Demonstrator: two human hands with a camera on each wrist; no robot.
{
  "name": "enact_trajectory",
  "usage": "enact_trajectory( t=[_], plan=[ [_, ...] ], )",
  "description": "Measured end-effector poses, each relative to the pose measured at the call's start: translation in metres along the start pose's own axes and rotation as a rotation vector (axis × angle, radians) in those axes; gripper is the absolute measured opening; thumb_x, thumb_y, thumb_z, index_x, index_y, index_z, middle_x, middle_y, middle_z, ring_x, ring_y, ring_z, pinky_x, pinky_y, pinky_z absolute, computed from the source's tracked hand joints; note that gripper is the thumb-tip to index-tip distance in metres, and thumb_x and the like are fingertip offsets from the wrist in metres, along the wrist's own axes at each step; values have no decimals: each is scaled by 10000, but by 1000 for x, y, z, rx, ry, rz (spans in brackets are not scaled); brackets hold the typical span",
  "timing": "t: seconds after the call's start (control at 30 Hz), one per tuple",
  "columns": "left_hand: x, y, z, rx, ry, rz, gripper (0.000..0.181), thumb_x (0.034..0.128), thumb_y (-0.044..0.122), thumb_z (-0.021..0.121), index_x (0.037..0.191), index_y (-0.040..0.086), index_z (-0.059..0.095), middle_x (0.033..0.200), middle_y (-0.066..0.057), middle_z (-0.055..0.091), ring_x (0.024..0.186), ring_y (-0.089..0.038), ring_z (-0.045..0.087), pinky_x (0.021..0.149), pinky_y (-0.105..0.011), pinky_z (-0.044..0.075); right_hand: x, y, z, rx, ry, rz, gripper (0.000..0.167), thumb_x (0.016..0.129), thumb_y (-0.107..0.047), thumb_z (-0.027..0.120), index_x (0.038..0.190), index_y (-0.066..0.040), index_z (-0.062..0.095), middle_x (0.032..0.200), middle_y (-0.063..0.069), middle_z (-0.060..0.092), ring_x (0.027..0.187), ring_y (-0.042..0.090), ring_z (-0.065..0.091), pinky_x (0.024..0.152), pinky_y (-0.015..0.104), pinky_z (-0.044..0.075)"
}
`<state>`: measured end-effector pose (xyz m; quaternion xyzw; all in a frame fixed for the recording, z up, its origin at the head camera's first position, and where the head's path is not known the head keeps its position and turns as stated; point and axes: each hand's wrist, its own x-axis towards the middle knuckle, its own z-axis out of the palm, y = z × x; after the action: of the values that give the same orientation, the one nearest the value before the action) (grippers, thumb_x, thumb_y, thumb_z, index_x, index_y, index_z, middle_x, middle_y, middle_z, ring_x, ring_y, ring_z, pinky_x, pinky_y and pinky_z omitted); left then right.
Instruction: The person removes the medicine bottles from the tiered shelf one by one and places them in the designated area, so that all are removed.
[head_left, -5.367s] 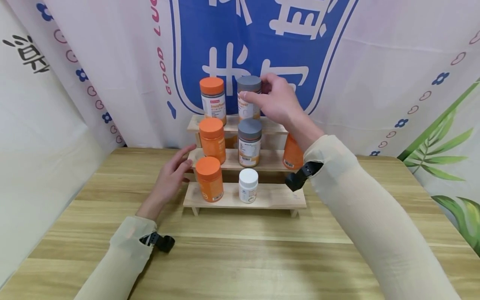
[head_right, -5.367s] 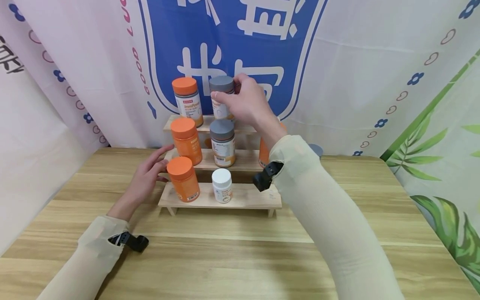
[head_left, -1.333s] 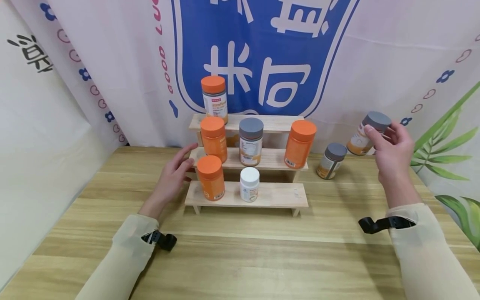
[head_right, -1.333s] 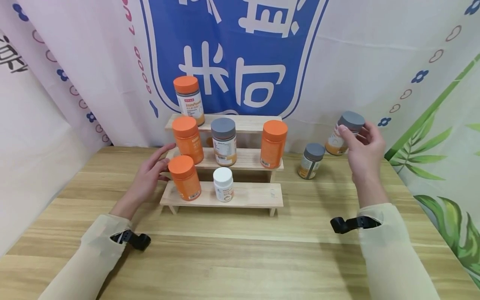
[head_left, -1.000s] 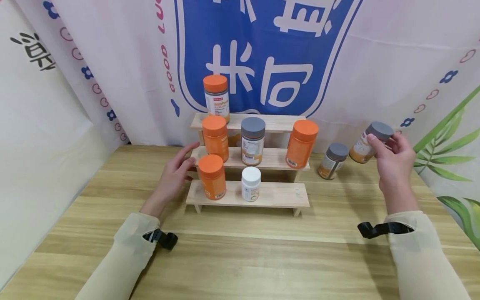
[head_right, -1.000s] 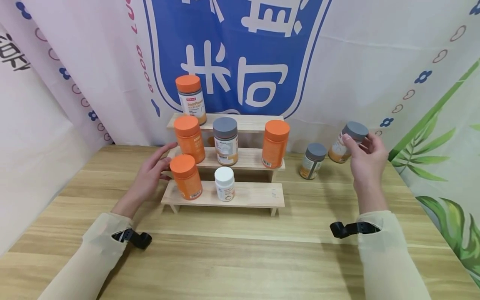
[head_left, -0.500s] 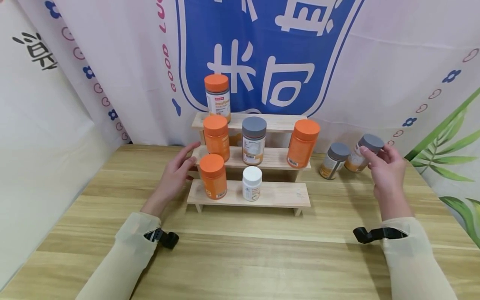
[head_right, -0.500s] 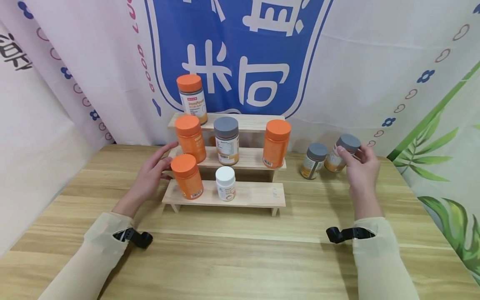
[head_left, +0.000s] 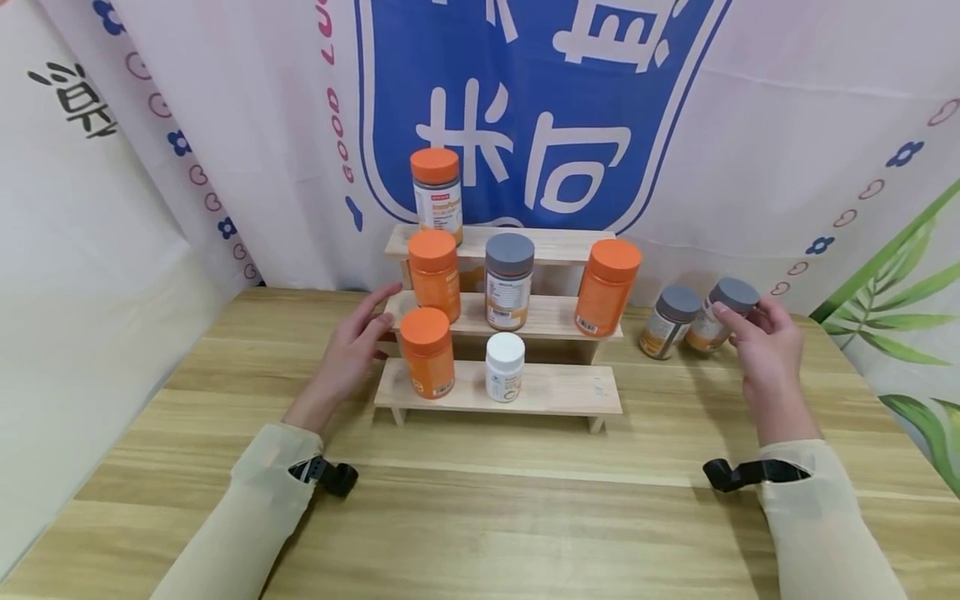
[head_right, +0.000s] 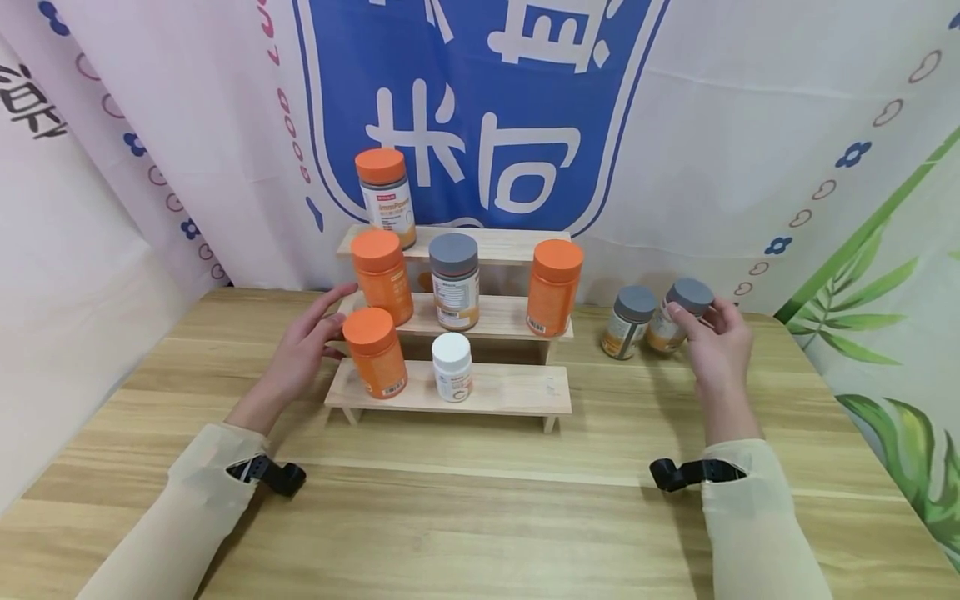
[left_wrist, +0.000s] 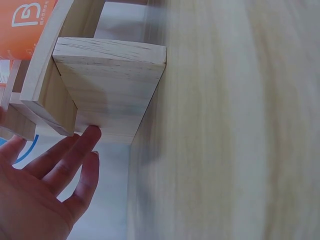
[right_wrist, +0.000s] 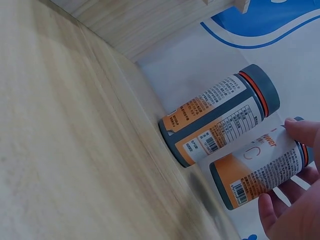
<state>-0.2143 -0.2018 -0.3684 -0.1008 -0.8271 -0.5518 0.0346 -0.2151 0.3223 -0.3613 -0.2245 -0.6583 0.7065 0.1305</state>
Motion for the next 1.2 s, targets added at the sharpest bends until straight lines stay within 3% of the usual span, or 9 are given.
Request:
enact_trajectory(
  t=[0.13, 0.33, 0.53, 0.7, 0.93, 1.2],
  plan=[
    [0, 0, -1, 4, -4, -3, 510, 1138, 259, 425, 1648, 250, 408, 1419, -261, 647, 1030, -186, 708, 800, -384, 582, 0, 1, 0, -2, -8, 7, 724, 871, -300, 897, 1509, -252, 557, 1324, -156, 602, 1251, 48, 514, 957, 204, 444],
    [1, 0, 0, 11, -11, -3, 511, 1140, 269, 420, 1651, 258, 402, 1457, -240, 629, 1087, -298, 709, 806, -399, 585, 1, 6, 0, -28, -13, 26, 779, 875, -297, 893, 1555, -239, 517, 1463, -103, 570, 1272, 55, 514, 919, 172, 466],
    [-1, 0, -1, 10, -13, -13, 516, 1140, 271, 414, 1655, 257, 394, 1493, -233, 602, 1099, -324, 704, 813, -405, 575, 3, 10, 0, -21, -20, 12, 745, 883, -243, 889, 1537, -229, 532, 1307, -152, 606, 1181, 33, 539, 799, 115, 496],
    [-1, 2, -1, 12, -17, -17, 516, 1142, 277, 413, 1657, 259, 390, 1519, -220, 583, 1116, -348, 699, 818, -407, 573, 3, 11, -2, -28, -14, 23, 792, 877, -261, 895, 1566, -242, 505, 1400, -120, 581, 1212, 45, 526, 798, 111, 496],
    [2, 0, -1, 15, -15, -15, 515, 1140, 280, 415, 1654, 264, 395, 1512, -218, 583, 1111, -332, 701, 811, -394, 573, 1, 13, -5, -28, -21, -11, 778, 871, -212, 898, 1546, -195, 510, 1183, -180, 598, 1125, 19, 550, 777, 111, 499],
    [3, -2, -1, 17, -23, -12, 514, 1143, 288, 402, 1656, 271, 388, 1528, -211, 571, 1139, -367, 696, 826, -426, 582, -2, 12, -3, -54, -37, -35, 817, 875, -198, 894, 1576, -151, 477, 1155, -184, 594, 1100, 4, 555, 789, 83, 497]
  ],
)
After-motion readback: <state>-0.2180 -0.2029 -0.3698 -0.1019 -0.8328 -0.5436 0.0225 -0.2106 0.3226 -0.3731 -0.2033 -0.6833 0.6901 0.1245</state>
